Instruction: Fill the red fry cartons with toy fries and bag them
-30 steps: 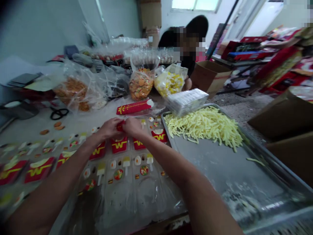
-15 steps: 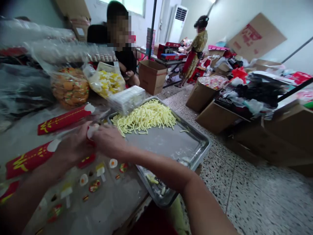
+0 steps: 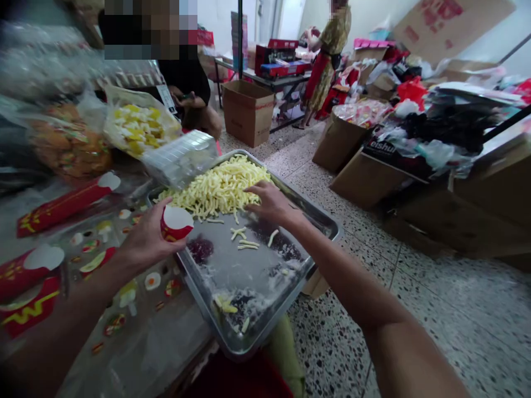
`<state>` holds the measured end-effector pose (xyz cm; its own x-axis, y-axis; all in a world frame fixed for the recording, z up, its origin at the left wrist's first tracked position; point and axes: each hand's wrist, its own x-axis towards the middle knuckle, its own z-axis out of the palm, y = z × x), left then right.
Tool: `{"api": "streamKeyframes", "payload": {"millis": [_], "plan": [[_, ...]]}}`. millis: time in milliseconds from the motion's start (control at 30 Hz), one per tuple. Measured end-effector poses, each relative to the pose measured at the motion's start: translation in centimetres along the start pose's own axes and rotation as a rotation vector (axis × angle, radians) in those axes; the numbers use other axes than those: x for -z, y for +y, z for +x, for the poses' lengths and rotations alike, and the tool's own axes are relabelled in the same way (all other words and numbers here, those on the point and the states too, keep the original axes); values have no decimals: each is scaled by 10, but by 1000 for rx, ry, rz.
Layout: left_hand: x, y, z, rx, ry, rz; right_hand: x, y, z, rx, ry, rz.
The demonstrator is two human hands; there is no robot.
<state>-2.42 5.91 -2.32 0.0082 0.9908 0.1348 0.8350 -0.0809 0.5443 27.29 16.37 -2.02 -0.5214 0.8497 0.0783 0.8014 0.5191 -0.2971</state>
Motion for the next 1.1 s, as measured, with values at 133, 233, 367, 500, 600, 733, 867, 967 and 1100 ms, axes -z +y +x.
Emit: {"api": "streamKeyframes", "payload": {"millis": [133,233,367,500,600,733,867,967,1100], "plan": [[-15,13,11,-65,-9,43,-13,0,4,83,-75,-154],[-19,11,12,-58,-8,58,-2,14,-4,160,-52,-94],[-23,14,14,-4,49,56,13,24,-32,-13,148,137],[-30,32,15,-34,-43,47,4,-1,-59,108,-100,168],[-36,39,4,-62,-127,59,-9,-19,-64,249,-227,23],[-41,37,-22,-81,-258,90,-19,-30,-57,347,-276,-56],[-44,45,-36,-61,-343,169,-23,-40,-50,327,-403,-105],[-46,55,-35,-74,-384,248,-31,-46,-49,150,-343,-69],[-55,62,-32,-79,-416,180,-37,-50,-46,-291,-127,553]]}}
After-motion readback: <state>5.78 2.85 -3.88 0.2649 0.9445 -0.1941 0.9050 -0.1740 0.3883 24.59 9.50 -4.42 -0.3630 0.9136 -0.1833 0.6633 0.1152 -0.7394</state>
